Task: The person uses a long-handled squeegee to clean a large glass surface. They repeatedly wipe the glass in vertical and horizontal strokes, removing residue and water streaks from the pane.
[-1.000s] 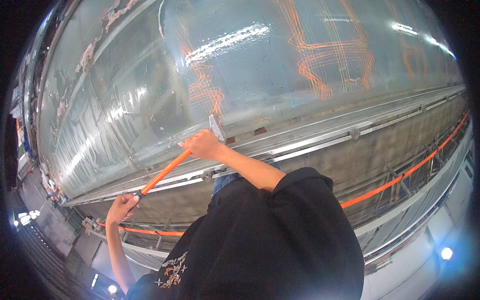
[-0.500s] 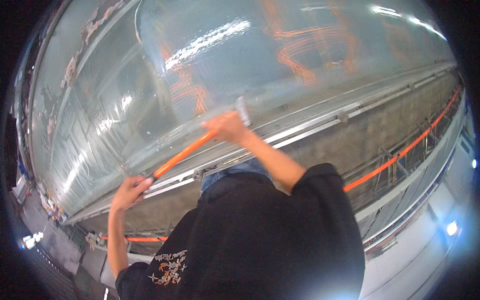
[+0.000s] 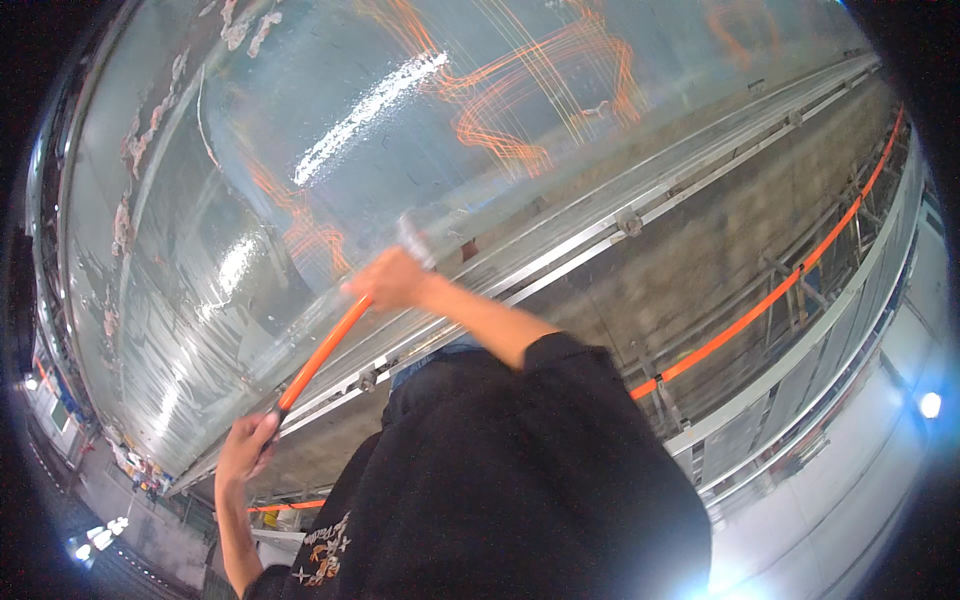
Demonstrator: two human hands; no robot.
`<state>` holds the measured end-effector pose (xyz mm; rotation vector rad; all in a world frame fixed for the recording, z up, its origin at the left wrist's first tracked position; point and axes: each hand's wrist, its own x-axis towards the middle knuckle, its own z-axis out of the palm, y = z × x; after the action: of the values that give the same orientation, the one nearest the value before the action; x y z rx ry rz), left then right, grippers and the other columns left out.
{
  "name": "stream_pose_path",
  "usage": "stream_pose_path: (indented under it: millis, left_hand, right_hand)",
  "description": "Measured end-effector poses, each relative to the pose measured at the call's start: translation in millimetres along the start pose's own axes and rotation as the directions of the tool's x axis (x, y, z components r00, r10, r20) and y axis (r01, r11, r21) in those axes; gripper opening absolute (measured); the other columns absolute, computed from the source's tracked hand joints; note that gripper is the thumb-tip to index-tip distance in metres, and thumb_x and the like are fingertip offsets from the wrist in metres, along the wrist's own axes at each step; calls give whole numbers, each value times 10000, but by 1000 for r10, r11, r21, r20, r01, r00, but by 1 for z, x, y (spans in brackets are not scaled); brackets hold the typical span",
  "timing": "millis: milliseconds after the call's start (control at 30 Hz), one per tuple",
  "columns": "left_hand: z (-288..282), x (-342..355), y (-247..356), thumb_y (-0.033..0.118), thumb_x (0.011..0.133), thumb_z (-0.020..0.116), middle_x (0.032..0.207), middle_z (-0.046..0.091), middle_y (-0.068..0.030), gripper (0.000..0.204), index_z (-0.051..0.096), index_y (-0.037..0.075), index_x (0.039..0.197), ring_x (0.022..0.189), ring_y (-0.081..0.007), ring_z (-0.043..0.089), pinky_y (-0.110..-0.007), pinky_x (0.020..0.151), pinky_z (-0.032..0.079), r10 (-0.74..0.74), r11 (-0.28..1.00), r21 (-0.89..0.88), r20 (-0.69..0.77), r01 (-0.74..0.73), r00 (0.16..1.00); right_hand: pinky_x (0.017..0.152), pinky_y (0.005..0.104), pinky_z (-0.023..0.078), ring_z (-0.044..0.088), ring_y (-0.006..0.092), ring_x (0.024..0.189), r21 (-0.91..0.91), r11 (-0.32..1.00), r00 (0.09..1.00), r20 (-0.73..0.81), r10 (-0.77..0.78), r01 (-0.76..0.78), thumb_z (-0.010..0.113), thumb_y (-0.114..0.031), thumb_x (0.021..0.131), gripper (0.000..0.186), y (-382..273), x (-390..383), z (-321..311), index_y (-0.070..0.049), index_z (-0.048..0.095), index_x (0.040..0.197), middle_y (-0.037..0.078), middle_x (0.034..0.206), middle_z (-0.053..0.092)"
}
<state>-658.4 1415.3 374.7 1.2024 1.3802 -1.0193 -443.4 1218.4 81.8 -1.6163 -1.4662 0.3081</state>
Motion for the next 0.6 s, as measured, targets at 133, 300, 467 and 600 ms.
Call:
stream_pose_path:
  millis: [133, 300, 467, 600]
  left_hand:
    - [53, 35, 72, 439, 984, 601, 496, 388, 74, 424, 555, 77, 767, 396, -33, 315, -242, 376, 210, 126, 992, -12, 137, -126, 983]
    - [37, 8, 49, 444, 978, 608, 503, 399, 66, 420, 551, 91, 757, 401, -31, 334, -239, 370, 224, 141, 990, 14, 61, -142, 988]
    - [-8, -51, 8, 431, 983, 601, 494, 393, 57, 433, 532, 79, 742, 360, -36, 298, -239, 328, 185, -125, 992, -16, -68, 124, 990]
    - [24, -22, 49, 438, 984, 600, 497, 394, 58, 440, 522, 80, 738, 368, -39, 315, -241, 337, 197, -60, 998, 4, -4, 60, 998]
  right_hand:
    - [475, 370, 452, 620, 227, 526, -228, 971, 990, 104, 99, -73, 650, -267, 864, 172, 71, -31, -101, -171, 633, 723, 8, 621, 628]
    - [469, 366, 426, 604, 184, 512, -215, 976, 996, 68, 62, -46, 753, -333, 739, 191, 38, -23, -53, -185, 633, 730, -9, 612, 628]
    - [500, 357, 476, 642, 213, 545, 16, 997, 990, 121, 75, -77, 692, -305, 827, 120, -33, 6, 58, -185, 693, 816, 9, 611, 623]
    - [453, 385, 411, 575, 226, 468, -4, 999, 999, -11, 50, -50, 639, -294, 884, 271, 14, -6, -20, -153, 608, 654, 33, 531, 559]
